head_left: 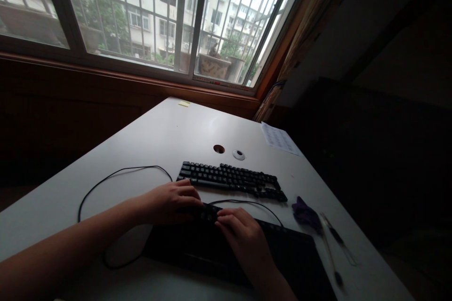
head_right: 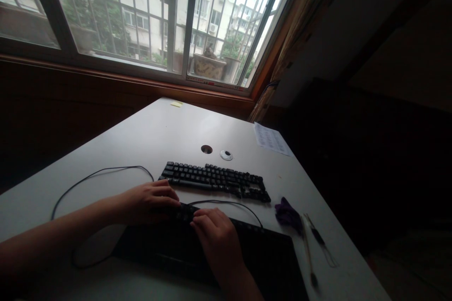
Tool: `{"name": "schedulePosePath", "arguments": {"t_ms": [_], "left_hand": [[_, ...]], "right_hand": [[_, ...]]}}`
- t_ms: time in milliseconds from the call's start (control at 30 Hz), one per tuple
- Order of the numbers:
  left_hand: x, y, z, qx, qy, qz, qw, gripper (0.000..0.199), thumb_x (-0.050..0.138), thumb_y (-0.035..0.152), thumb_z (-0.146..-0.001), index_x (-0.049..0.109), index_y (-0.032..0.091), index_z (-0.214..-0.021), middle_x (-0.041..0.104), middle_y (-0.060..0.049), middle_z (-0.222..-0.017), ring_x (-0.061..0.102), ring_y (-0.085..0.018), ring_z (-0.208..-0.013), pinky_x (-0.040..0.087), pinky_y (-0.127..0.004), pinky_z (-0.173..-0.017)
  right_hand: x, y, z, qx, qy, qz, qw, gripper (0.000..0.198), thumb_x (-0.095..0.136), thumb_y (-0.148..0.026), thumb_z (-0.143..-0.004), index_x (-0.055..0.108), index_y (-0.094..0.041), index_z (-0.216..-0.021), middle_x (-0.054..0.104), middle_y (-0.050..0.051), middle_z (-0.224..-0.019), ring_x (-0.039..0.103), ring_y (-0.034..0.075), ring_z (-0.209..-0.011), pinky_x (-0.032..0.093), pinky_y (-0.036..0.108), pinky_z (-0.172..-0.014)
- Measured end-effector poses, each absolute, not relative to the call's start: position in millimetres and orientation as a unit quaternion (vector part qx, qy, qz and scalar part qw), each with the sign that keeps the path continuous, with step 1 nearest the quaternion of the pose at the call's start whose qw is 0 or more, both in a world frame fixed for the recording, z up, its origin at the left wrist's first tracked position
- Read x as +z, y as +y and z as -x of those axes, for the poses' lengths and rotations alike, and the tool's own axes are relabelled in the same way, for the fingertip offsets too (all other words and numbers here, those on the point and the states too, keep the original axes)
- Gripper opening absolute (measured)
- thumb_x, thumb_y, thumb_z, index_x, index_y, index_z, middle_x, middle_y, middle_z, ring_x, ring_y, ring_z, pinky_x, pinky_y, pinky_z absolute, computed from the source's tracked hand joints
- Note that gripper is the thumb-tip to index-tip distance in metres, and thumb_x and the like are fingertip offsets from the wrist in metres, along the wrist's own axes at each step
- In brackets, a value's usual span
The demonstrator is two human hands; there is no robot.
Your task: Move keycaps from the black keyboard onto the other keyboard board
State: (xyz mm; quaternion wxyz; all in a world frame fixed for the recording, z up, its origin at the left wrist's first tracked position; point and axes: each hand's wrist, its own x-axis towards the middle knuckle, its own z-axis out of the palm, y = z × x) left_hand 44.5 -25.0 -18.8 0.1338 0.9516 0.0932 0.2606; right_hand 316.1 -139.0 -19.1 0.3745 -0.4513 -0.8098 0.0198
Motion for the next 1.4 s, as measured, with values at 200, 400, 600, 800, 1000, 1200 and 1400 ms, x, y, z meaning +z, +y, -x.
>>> {"name": "schedulePosePath", "arguments": {"t_ms": [200,400,600,800,1000,1200,1400], "left_hand": [[-16.4,-25.8,-44.4,0.253,0.095,-0.954,0.128,0.04,0.072,0.027,-0.096,0.063,0.022,-0.135,0.071,-0.011,-0.118,0.063,-0.024,-0.104,0.056,-0.037,-0.09],[-10.1,-34.7,-46.6,0.255,0.088,-0.959,0.087,0.04,0.067,0.028,-0.1,0.061,0.025,-0.14,0.069,-0.011,-0.126,0.058,-0.025,-0.106,0.054,-0.039,-0.092],[-4.2,-49.3,-52.2,0.247,0.074,-0.965,0.048,0.053,0.067,0.029,-0.1,0.053,0.031,-0.151,0.066,-0.008,-0.129,0.055,-0.026,-0.109,0.052,-0.041,-0.096],[-3.5,-51.4,-53.4,0.251,0.081,-0.964,0.039,0.06,0.067,0.026,-0.1,0.047,0.033,-0.156,0.065,-0.008,-0.125,0.055,-0.025,-0.107,0.051,-0.04,-0.096],[1.6,-53.4,-52.1,0.257,0.074,-0.963,0.034,0.055,0.068,0.026,-0.099,0.052,0.033,-0.151,0.064,-0.008,-0.128,0.055,-0.026,-0.109,0.053,-0.039,-0.095],[3.0,-54.3,-51.9,0.268,0.071,-0.96,0.049,0.044,0.065,0.026,-0.101,0.059,0.032,-0.145,0.065,-0.008,-0.127,0.055,-0.026,-0.11,0.053,-0.039,-0.093],[2.3,-51.9,-49.3,0.277,0.067,-0.958,0.037,0.04,0.066,0.024,-0.1,0.062,0.027,-0.14,0.066,-0.009,-0.125,0.057,-0.025,-0.107,0.055,-0.038,-0.091]], "right_hand": [[-16.5,-137.8,-317.8,0.061,-0.789,0.461,0.402,0.01,0.067,-0.016,-0.097,0.071,-0.025,-0.094,0.078,0.004,-0.094,0.075,0.021,-0.086,0.064,0.034,-0.078],[-11.7,-137.7,-318.0,0.134,-0.745,0.468,0.456,0.009,0.073,-0.02,-0.094,0.07,-0.025,-0.088,0.078,0.002,-0.092,0.077,0.02,-0.085,0.064,0.03,-0.077],[-10.2,-140.7,-315.2,0.156,-0.743,0.443,0.477,0.011,0.077,-0.018,-0.091,0.069,-0.026,-0.088,0.078,0.0,-0.092,0.077,0.017,-0.083,0.062,0.027,-0.077],[-7.3,-143.0,-313.3,0.153,-0.745,0.423,0.492,0.01,0.076,-0.02,-0.093,0.069,-0.025,-0.088,0.079,0.001,-0.093,0.077,0.018,-0.083,0.064,0.028,-0.076],[-4.8,-144.4,-310.6,0.157,-0.742,0.426,0.492,0.01,0.076,-0.021,-0.092,0.069,-0.025,-0.087,0.079,0.001,-0.092,0.077,0.018,-0.081,0.064,0.028,-0.076],[-4.1,-144.6,-311.6,0.143,-0.746,0.425,0.493,0.009,0.075,-0.02,-0.092,0.07,-0.025,-0.087,0.079,0.002,-0.091,0.078,0.019,-0.081,0.065,0.029,-0.075],[-5.5,-144.3,-315.1,0.144,-0.737,0.433,0.499,0.011,0.078,-0.018,-0.09,0.07,-0.025,-0.086,0.079,0.001,-0.092,0.077,0.018,-0.082,0.064,0.028,-0.077]]}}
